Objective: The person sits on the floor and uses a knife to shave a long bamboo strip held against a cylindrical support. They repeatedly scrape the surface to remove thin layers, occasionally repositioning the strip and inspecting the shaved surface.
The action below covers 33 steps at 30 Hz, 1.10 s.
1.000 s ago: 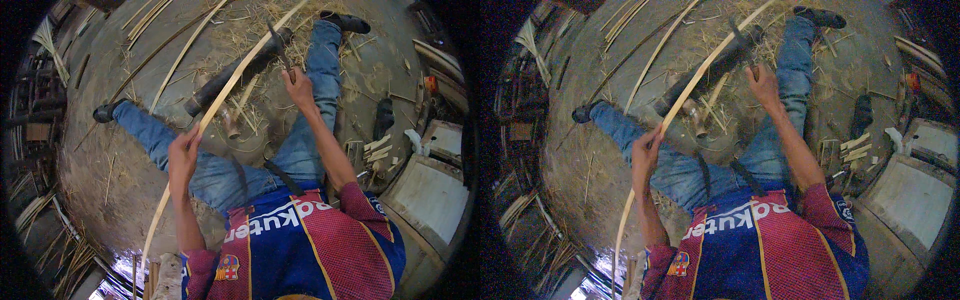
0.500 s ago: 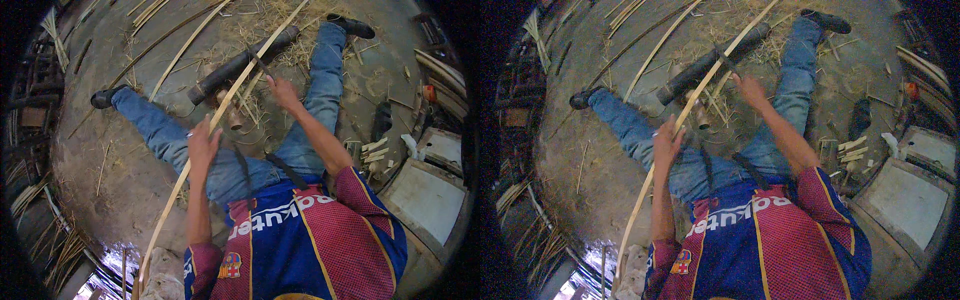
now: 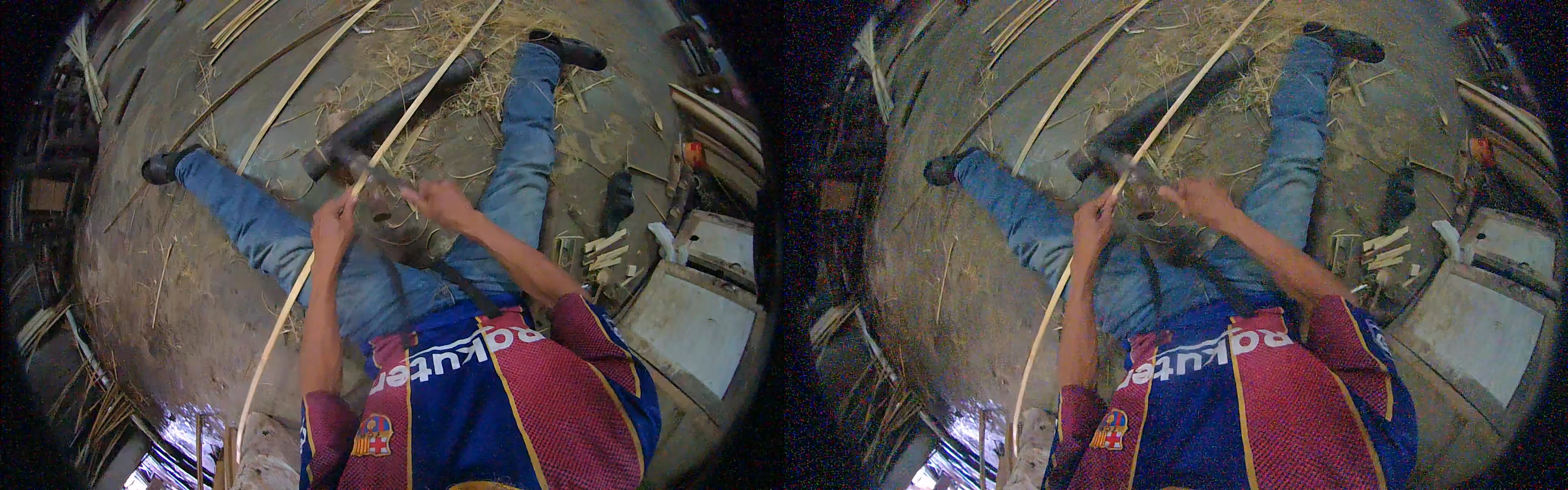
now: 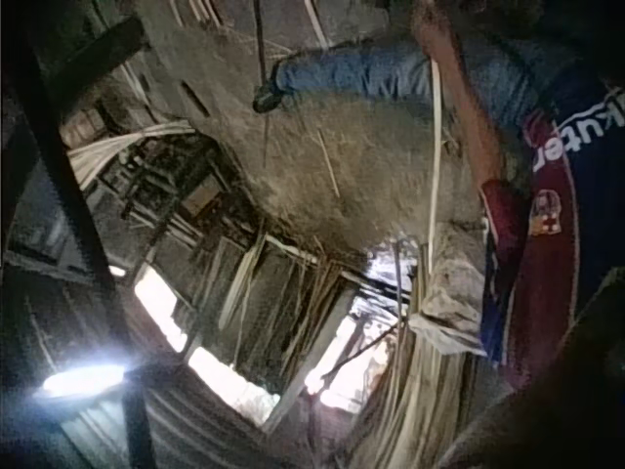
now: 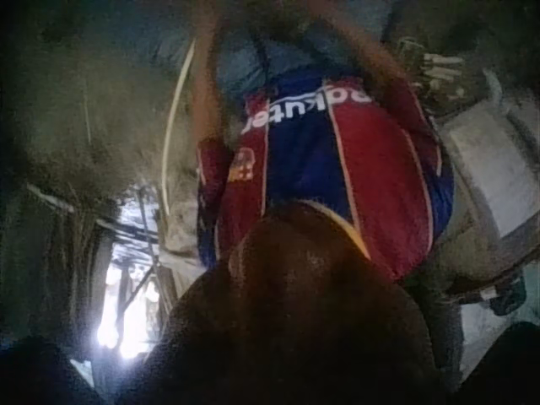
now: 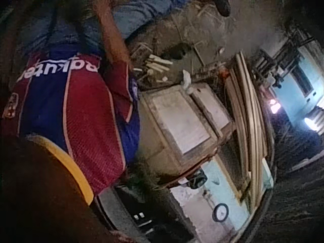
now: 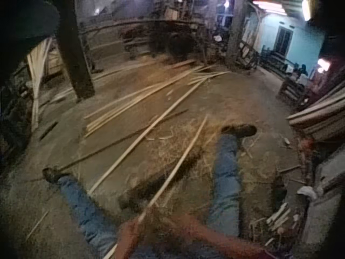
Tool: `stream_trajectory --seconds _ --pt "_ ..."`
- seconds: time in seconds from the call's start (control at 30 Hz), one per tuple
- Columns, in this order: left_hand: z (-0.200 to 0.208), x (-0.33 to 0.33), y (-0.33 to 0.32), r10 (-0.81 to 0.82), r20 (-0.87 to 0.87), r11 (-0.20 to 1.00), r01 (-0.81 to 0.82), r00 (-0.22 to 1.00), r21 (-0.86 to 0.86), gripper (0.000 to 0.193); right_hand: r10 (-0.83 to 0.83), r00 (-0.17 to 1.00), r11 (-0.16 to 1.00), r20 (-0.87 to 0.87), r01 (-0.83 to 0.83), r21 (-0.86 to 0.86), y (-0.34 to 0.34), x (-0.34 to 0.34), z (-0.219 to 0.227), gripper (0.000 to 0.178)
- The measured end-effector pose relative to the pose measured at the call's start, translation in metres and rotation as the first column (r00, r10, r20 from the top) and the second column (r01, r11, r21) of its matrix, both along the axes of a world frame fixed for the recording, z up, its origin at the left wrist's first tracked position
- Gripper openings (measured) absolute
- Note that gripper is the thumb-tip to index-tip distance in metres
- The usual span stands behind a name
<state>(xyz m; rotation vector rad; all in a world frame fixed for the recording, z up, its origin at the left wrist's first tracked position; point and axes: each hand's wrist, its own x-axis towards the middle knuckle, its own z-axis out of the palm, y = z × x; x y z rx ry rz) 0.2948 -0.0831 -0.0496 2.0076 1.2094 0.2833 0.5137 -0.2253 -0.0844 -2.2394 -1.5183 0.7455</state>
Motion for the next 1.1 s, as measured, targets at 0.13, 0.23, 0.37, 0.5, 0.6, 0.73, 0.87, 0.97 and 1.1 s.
stream_trajectory --seconds 0.13,0.23,0.37,0.5,0.6,0.73,0.87,0.97,1.1 --pt "-0.003 -0.017 0.006 0.008 -0.038 0.999 -0.01 0.999 -0.044 0.034 -0.051 0.995 0.992 0.083 0.06 -0.112 0.007 0.052 0.001 0.058" --pt "0.006 -0.011 0.015 0.005 -0.154 0.998 0.005 0.988 0.063 0.033 -0.11 0.994 0.994 0.017 0.11 -0.01 0.016 0.017 -0.01 0.062" --pt "0.011 -0.043 0.011 -0.004 -0.117 0.984 0.024 0.993 0.175 0.029 -0.036 0.999 0.992 0.021 0.038 -0.123 0.012 0.042 -0.003 0.066" --pt "0.012 -0.047 0.012 -0.019 -0.097 0.997 0.025 0.995 0.066 0.029 -0.366 0.93 0.926 0.02 0.366 -0.096 0.02 0.111 -0.033 0.067" --pt "0.008 -0.052 0.008 0.016 -0.063 0.997 -0.011 0.998 0.074 0.03 -0.066 0.986 0.998 0.152 0.068 -0.002 0.018 0.083 -0.016 0.071" --pt "0.013 -0.061 0.011 -0.012 -0.027 0.999 0.013 1.0 0.039 0.03 -0.109 0.969 0.993 0.223 0.115 -0.013 0.021 0.124 -0.037 0.069" --pt "0.014 -0.079 0.011 -0.005 -0.082 1.0 0.007 0.997 0.015 0.031 -0.131 0.979 0.989 0.156 0.141 -0.054 0.039 0.103 -0.029 0.067" --pt "0.032 -0.113 0.006 0.023 -0.108 0.999 -0.028 0.994 -0.045 0.032 -0.029 0.982 0.998 0.184 0.039 -0.053 0.024 0.119 -0.041 0.066" --pt "0.049 -0.115 0.003 0.004 -0.203 0.996 -0.022 0.979 -0.087 0.033 -0.086 0.977 0.996 0.193 0.09 -0.011 0.037 0.117 -0.053 0.064"
